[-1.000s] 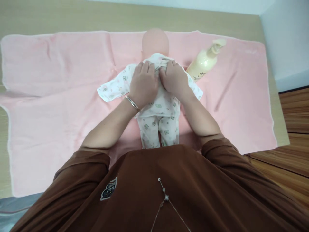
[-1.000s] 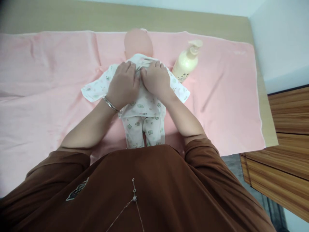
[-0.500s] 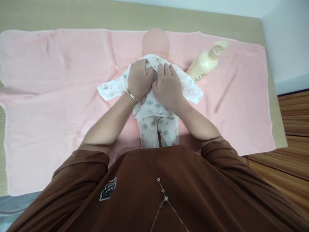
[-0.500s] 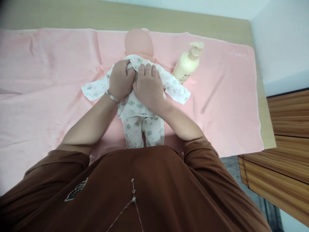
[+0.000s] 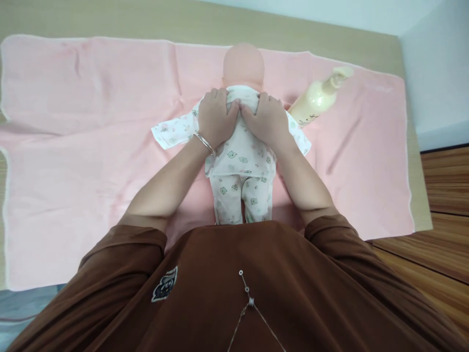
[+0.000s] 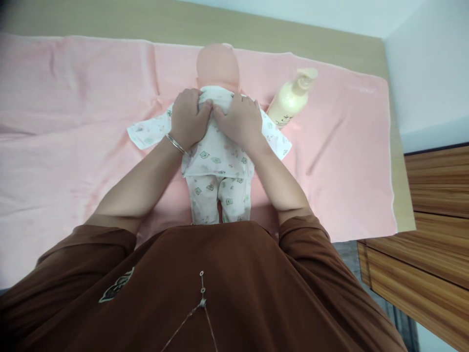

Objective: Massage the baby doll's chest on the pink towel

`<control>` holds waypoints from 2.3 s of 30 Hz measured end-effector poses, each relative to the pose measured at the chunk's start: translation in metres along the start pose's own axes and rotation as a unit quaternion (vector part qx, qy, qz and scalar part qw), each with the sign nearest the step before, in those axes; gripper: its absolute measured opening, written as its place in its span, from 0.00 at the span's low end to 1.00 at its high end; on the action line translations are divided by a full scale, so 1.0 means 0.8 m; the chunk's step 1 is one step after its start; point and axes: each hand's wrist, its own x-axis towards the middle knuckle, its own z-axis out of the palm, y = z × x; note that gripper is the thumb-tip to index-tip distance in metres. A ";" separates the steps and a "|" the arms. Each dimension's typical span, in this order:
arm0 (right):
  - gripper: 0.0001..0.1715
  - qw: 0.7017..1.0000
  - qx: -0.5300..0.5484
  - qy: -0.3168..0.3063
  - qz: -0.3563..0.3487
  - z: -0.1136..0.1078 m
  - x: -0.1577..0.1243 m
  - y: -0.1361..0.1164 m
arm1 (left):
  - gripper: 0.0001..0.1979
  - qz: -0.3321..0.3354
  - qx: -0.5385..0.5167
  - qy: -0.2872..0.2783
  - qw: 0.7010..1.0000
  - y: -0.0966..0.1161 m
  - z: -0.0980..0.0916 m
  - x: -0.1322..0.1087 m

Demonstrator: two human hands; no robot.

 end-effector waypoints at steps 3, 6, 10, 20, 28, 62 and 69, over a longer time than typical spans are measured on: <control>0.28 1.000 -0.001 -0.016 0.013 -0.001 0.001 0.000 | 0.17 -0.022 0.003 -0.008 1.000 0.000 0.002 0.001; 0.27 1.000 -0.010 -0.001 0.015 0.000 0.002 0.000 | 0.14 -0.010 0.003 0.009 1.000 0.000 0.003 0.000; 0.26 0.999 -0.015 0.021 0.019 0.003 0.004 0.001 | 0.13 -0.001 0.000 0.012 1.000 0.000 0.004 0.000; 0.23 0.998 -0.048 0.008 0.037 0.004 0.006 -0.002 | 0.09 0.019 0.081 0.027 0.996 -0.003 0.008 0.002; 0.26 0.998 -0.047 0.009 0.028 0.005 0.007 0.001 | 0.09 0.026 0.040 0.026 0.999 -0.009 0.007 0.006; 0.28 0.994 -0.076 -0.051 -0.058 -0.034 -0.030 -0.020 | 0.16 0.052 0.029 -0.018 0.998 0.009 -0.015 -0.002; 0.26 0.996 -0.073 -0.047 -0.024 -0.021 -0.001 0.003 | 0.26 0.056 0.035 -0.013 0.998 0.063 -0.020 -0.051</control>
